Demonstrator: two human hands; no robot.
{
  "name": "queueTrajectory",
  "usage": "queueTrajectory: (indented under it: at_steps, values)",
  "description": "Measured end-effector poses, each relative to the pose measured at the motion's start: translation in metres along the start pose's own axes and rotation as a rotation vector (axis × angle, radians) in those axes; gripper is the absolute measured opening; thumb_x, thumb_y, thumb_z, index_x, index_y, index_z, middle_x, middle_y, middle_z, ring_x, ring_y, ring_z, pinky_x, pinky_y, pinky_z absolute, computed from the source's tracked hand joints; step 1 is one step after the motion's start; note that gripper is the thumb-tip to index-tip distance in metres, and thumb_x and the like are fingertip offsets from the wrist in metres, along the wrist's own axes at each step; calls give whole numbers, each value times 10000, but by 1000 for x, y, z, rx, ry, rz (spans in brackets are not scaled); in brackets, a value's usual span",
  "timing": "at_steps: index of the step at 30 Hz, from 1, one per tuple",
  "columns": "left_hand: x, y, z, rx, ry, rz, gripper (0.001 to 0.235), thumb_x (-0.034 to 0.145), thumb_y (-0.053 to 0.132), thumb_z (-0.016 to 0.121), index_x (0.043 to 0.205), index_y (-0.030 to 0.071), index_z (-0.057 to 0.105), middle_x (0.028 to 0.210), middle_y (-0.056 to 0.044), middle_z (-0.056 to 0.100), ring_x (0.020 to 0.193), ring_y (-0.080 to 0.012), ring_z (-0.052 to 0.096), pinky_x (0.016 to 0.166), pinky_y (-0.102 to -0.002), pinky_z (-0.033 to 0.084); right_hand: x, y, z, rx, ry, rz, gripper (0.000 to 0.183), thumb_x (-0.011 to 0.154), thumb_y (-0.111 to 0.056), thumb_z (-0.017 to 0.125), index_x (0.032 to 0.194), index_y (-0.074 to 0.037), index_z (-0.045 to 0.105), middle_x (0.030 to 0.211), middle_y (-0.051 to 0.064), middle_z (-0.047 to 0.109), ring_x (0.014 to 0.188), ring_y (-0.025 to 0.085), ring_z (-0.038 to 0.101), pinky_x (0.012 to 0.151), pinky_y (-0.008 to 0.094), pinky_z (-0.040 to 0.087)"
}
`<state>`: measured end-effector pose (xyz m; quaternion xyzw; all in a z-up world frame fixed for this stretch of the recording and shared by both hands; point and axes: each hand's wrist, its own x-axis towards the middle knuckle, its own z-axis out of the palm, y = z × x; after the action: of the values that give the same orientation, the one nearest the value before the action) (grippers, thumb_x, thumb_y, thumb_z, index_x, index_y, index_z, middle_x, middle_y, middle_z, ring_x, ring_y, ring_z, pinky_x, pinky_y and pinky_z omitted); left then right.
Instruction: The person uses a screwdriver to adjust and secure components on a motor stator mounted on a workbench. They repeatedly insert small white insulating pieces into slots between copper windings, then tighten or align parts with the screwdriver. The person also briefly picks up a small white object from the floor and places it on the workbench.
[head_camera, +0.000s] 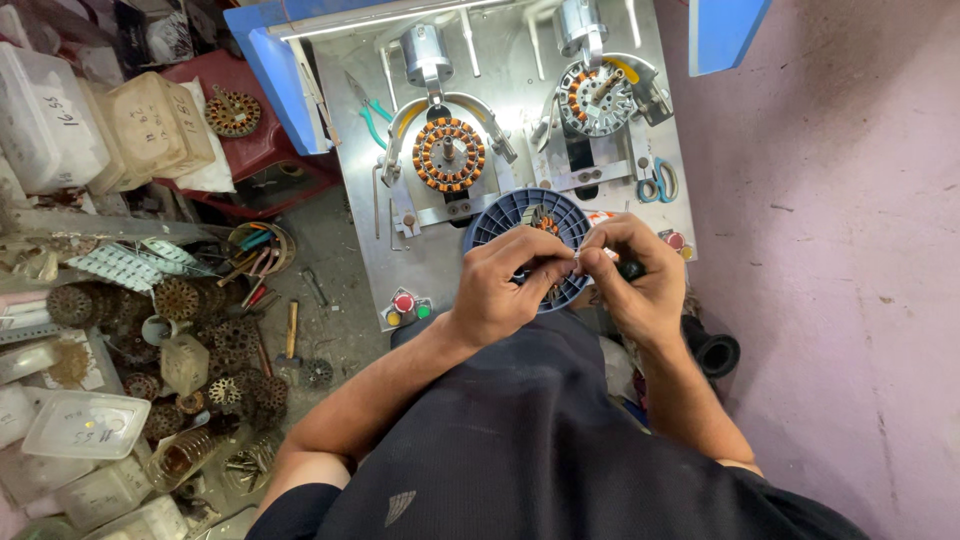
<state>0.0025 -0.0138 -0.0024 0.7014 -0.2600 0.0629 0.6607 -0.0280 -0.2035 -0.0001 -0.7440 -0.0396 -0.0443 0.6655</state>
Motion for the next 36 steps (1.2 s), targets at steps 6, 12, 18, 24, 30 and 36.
queueTrajectory:
  at_steps: [6,12,18,24,30,36]
  values:
    - [-11,1,-8,-20,-3,-25,124,970,-29,728,1062,9,655,1007,-81,701,859,-174,744,763,-289,614,-6,-9,5,27,-61,25,120,946,39,709,1063,27,682,954,68,734,838,120,712,695,224,595]
    - [-17,2,-9,121,-42,90,156,960,-62,683,1061,2,583,1039,-107,635,926,-261,681,812,-360,574,-7,-14,10,-268,-98,-165,165,894,87,719,1030,4,673,1046,124,693,891,151,697,713,234,598]
    - [-31,0,-9,99,-74,20,180,919,-94,647,1067,-13,584,989,-118,639,899,-284,670,795,-381,554,-18,-7,25,-258,-154,-107,130,963,106,595,1048,7,594,1011,94,674,847,127,667,730,238,567]
    - [-43,-4,-23,-108,5,-142,149,958,7,743,1086,23,669,1018,-94,725,909,-198,745,818,-300,605,-26,-6,30,-160,-125,55,130,978,68,636,1093,10,635,944,91,673,785,118,667,703,236,554]
    - [-46,-8,-36,-117,26,-85,165,918,-13,783,1049,26,691,1053,-101,734,973,-215,744,873,-304,609,-18,-22,35,-213,-170,-12,152,919,61,716,1062,17,688,1002,105,705,835,122,719,700,237,597]
    - [-55,-20,-27,-121,121,-115,160,910,-70,761,1026,13,686,1033,-114,725,922,-216,744,820,-303,615,-19,-20,50,-438,-115,-109,213,879,87,781,1056,17,687,1008,109,714,831,128,717,694,245,600]
